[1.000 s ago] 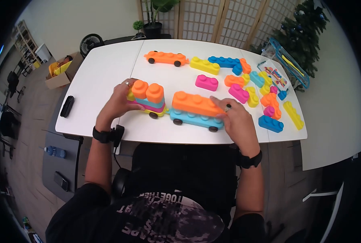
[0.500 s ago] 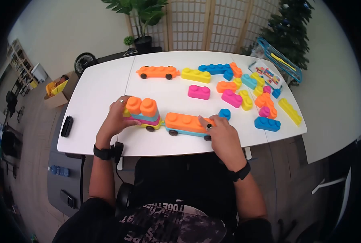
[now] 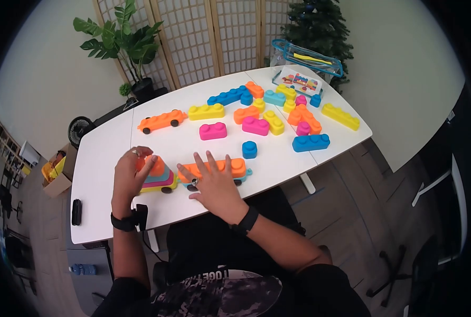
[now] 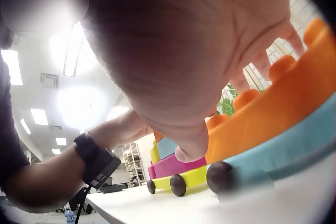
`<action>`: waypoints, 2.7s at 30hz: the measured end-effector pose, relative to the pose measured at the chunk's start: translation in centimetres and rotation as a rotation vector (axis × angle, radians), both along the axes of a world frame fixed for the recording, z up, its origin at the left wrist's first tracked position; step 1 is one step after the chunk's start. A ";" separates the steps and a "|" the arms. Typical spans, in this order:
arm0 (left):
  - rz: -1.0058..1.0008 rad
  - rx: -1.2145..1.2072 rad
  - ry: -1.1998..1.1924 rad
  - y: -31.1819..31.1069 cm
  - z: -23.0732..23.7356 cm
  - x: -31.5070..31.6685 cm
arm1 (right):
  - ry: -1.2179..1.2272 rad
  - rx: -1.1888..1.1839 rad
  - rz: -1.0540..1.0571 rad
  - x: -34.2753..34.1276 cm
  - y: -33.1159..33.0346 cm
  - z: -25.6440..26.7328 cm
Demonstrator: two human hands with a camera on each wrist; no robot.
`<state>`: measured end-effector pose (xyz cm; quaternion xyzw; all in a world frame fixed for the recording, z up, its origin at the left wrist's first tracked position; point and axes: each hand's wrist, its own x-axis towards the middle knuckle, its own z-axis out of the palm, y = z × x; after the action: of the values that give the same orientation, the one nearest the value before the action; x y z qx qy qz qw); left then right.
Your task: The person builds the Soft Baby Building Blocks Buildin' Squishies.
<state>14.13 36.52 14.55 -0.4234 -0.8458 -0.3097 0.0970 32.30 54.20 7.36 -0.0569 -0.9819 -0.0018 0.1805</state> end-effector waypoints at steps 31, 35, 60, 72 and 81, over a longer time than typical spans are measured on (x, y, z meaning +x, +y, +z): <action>0.009 0.106 0.074 1.0 -3.1 -0.6 | -0.029 -0.156 -0.563 6.2 19.2 7.3; 0.013 0.087 0.069 1.2 -2.6 -0.4 | 0.125 -0.184 -0.337 6.9 19.3 4.4; -0.132 0.233 -0.047 1.1 -3.0 -1.1 | -0.056 -0.419 -0.066 0.0 17.3 6.2; -0.093 0.188 0.043 1.0 -3.4 -1.2 | -0.033 -0.462 0.291 -3.3 4.0 4.6; -0.090 0.195 0.009 1.2 -3.1 -0.9 | 0.032 -0.343 0.231 -3.3 3.5 2.0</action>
<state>13.19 37.68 11.44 -0.4507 -0.7915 -0.3926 0.1274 28.97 57.72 9.34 0.0259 -0.9649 0.1872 0.1826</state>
